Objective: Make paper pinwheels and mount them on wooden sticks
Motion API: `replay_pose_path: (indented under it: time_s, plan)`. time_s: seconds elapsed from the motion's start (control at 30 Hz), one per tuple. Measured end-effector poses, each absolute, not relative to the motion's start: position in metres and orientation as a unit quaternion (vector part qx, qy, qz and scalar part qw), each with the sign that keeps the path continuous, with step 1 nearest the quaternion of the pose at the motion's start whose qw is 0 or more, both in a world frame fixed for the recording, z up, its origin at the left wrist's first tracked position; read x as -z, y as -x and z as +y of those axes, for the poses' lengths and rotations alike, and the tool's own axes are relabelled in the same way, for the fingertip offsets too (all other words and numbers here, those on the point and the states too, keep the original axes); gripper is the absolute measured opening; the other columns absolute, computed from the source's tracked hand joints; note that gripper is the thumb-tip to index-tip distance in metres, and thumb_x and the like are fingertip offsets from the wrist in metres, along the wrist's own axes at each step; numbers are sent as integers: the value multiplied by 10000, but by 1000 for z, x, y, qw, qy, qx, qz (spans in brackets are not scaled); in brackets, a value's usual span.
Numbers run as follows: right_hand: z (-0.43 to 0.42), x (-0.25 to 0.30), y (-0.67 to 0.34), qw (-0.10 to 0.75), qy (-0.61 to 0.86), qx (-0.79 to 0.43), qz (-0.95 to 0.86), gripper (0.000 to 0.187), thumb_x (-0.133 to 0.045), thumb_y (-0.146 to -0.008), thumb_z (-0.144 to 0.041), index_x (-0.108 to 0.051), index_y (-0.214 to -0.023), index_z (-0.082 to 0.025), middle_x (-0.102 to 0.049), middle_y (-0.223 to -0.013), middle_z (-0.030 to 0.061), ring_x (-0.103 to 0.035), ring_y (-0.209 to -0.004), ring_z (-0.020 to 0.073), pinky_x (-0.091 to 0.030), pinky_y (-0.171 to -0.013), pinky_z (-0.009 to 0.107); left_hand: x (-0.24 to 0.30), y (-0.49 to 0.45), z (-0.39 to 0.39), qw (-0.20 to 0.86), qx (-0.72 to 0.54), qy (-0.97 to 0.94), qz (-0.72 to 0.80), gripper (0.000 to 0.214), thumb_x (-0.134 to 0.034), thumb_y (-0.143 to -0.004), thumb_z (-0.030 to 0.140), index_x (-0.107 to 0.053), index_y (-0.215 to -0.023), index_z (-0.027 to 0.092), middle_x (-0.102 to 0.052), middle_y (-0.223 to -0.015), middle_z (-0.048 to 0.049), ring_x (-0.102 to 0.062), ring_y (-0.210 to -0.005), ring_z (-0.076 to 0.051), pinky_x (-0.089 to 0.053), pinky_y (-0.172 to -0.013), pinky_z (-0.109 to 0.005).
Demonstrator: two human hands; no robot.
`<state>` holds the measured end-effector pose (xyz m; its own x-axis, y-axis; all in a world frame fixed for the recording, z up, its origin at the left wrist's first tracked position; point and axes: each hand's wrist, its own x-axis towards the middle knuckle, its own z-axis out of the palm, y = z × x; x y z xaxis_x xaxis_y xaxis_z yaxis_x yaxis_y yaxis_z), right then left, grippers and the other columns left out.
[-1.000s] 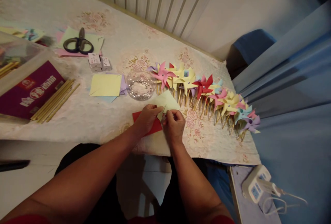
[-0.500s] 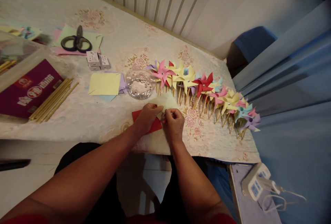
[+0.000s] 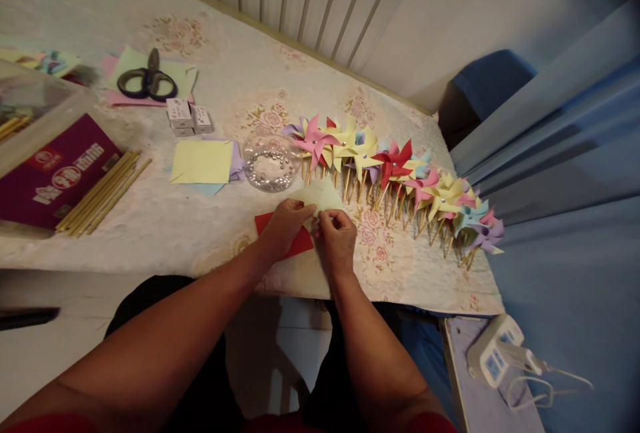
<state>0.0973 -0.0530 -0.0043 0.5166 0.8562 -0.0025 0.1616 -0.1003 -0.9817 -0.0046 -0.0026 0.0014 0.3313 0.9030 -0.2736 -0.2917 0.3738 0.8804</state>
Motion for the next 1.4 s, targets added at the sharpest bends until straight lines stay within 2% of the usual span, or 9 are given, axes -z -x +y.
replay_pose_path:
  time_s: [0.17, 0.33, 0.43, 0.6, 0.73, 0.9, 1.1, 1.3, 1.4]
  plan:
    - [-53, -1, -100, 548, 695, -256, -388, 158, -650, -777, -344, -632, -710, -202, -536, -554, -63, -449, -523, 113, -364, -526, 242, 2, 5, 0, 721, -418, -384, 398, 215, -692, -698, 318, -608, -575, 164, -570, -559, 23, -481, -531, -104, -365, -533, -238]
    - [-50, -8, -130, 613, 695, -176, -334, 254, -694, -736, -394, -667, -869, -179, -560, -679, -50, -479, -639, 119, -412, -639, 253, 5, 8, 5, 731, -411, -390, 380, 210, -704, -701, 332, -657, -602, 153, -623, -609, -9, -520, -577, -122, -380, -573, -249]
    - [-49, -8, -150, 614, 668, -241, -343, 307, -739, -705, -414, -690, -888, -172, -629, -752, -23, -543, -695, 127, -442, -691, 265, 4, 10, 5, 746, -383, -404, 366, 200, -711, -691, 337, -674, -630, 150, -635, -626, -17, -513, -571, -123, -374, -576, -255]
    - [-51, -3, -157, 594, 578, -462, -316, 311, -803, -655, -439, -711, -806, -183, -698, -727, -10, -587, -630, 131, -467, -660, 272, 0, 11, 3, 755, -338, -435, 355, 208, -724, -654, 340, -657, -649, 143, -634, -640, -25, -503, -574, -123, -360, -571, -253]
    - [-52, -1, -154, 554, 558, -537, -306, 327, -860, -577, -395, -741, -800, -187, -737, -717, -1, -616, -599, 148, -491, -654, 289, -4, 12, 2, 765, -302, -455, 341, 205, -728, -633, 323, -653, -675, 136, -633, -654, -18, -505, -585, -118, -369, -575, -246]
    - [-53, -3, -154, 518, 588, -540, -307, 357, -871, -535, -380, -760, -812, -182, -750, -720, -1, -626, -583, 148, -498, -627, 287, -3, 12, 1, 735, -281, -500, 360, 157, -683, -667, 302, -641, -660, 151, -619, -627, -16, -523, -587, -133, -382, -559, -251]
    - [-53, 0, -155, 463, 638, -500, -358, 355, -831, -578, -370, -763, -858, -163, -763, -753, 15, -646, -611, 154, -509, -632, 287, -1, 13, 2, 678, -264, -566, 387, 167, -655, -670, 287, -610, -579, 155, -553, -544, 3, -467, -525, -121, -310, -483, -233]
    - [-51, 5, -156, 440, 663, -457, -397, 316, -776, -629, -309, -760, -903, -151, -778, -806, 31, -670, -651, 164, -530, -636, 285, 4, 13, 3, 663, -246, -607, 363, 170, -610, -714, 279, -625, -608, 148, -562, -589, -7, -460, -530, -116, -297, -502, -239]
    - [-51, 5, -155, 449, 663, -452, -393, 321, -772, -627, -296, -756, -912, -148, -781, -815, 32, -680, -656, 168, -543, -646, 290, 8, 12, 3, 676, -264, -583, 365, 124, -635, -709, 264, -649, -668, 147, -596, -642, -11, -495, -562, -122, -338, -531, -243]
